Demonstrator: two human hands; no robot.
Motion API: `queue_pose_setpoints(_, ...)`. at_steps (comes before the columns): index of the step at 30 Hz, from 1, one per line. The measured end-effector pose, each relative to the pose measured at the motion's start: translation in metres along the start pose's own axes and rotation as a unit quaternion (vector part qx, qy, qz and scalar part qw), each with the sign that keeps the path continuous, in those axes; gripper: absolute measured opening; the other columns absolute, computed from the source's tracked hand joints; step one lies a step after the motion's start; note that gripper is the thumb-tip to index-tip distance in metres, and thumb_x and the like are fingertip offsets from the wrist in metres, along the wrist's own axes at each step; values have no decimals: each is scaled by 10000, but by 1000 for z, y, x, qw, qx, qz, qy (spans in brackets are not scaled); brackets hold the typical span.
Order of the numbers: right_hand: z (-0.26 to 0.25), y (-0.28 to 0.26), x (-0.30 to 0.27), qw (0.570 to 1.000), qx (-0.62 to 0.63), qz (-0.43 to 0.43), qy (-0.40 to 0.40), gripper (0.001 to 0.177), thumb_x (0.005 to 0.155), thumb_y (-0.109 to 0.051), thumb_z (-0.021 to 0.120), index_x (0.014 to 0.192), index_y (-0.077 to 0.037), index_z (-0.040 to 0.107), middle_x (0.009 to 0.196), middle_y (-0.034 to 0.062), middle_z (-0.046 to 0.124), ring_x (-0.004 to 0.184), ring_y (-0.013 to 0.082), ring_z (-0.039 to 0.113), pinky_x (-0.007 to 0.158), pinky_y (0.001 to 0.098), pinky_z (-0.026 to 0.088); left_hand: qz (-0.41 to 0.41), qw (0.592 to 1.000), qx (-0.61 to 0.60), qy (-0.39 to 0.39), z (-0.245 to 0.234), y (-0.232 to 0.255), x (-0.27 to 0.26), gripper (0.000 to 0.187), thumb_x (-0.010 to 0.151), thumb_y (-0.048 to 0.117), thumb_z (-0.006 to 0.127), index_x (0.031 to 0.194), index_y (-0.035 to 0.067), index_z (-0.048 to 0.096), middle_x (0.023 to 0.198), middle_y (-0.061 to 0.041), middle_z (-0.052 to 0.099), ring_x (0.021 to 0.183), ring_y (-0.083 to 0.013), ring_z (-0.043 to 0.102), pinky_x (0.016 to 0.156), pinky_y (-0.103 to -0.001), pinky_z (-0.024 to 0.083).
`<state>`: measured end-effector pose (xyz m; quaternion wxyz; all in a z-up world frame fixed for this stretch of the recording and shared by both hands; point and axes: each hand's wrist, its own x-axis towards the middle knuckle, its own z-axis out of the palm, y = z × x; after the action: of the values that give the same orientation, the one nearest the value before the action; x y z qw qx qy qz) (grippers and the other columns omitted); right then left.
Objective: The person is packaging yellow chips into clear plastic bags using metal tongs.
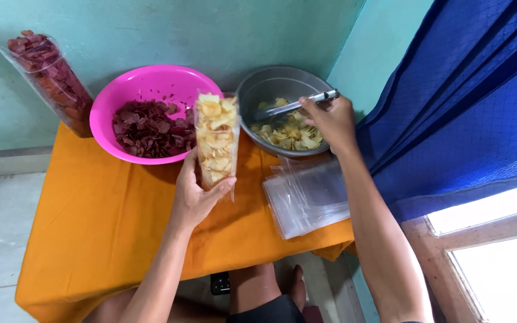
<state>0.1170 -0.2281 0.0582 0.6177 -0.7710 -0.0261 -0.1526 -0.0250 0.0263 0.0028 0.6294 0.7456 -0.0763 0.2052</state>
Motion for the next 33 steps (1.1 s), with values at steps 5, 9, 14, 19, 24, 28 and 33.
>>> queue_pose_setpoints(5, -11, -9, 4, 998, -2, 27, -52, 399, 885, -230, 831, 1068, 92, 681, 1009, 254, 727, 938, 353, 755, 786, 448, 659, -5, 1000, -4, -11, 0, -3, 0, 876, 739, 374, 893, 1395, -22, 469, 1234, -268, 598, 1249, -434, 583, 1065, -568, 439)
queue_pose_setpoints(9, -16, -11, 6, 992, 29, 76, -93, 437, 889, -224, 816, 1100, 116, 642, 1039, 246, 715, 947, 316, 755, 821, 415, 649, -3, 1000, 1, -18, -1, -4, 1, 886, 745, 387, 888, 1399, -29, 460, 1246, -288, 592, 1253, -457, 573, 1075, -593, 424)
queue_pose_setpoints(14, -7, -5, 9, 989, 82, 101, -69, 446, 883, -204, 822, 1082, 146, 630, 1025, 296, 717, 909, 350, 768, 804, 421, 667, -3, 1000, 14, -22, -2, -3, -2, 908, 748, 414, 879, 1419, -17, 444, 1268, -280, 582, 1273, -458, 553, 1093, -589, 409)
queue_pose_setpoints(19, -17, -8, 13, 982, 139, 122, -33, 431, 862, -199, 841, 1046, 128, 629, 967, 267, 735, 843, 338, 791, 775, 416, 681, -3, 999, 22, -26, 0, -2, -1, 920, 746, 437, 871, 1432, -6, 449, 1274, -266, 588, 1280, -448, 550, 1107, -577, 401)
queue_pose_setpoints(24, -41, -17, 19, 971, 206, 121, 0, 405, 857, -226, 858, 1011, 51, 605, 935, 192, 760, 833, 269, 811, 786, 361, 697, 16, 998, 46, -33, 7, -5, 6, 921, 760, 483, 851, 1445, 11, 455, 1290, -262, 584, 1289, -449, 535, 1114, -572, 394)
queue_pose_setpoints(28, -58, -39, 16, 959, 257, 116, 19, 313, 863, -210, 854, 916, 22, 650, 883, 176, 764, 830, 274, 814, 793, 383, 698, 22, 998, 44, -35, 12, -3, 10, 914, 781, 469, 837, 1481, 33, 444, 1268, -259, 595, 1282, -428, 542, 1117, -525, 396)
queue_pose_setpoints(33, -60, -69, 1, 965, 242, 97, -21, 251, 880, -211, 835, 905, -7, 691, 911, 170, 775, 847, 276, 811, 796, 392, 702, 11, 997, 63, -35, 10, -16, 7, 926, 776, 487, 841, 1498, 62, 446, 1260, -238, 596, 1282, -397, 541, 1122, -493, 394)
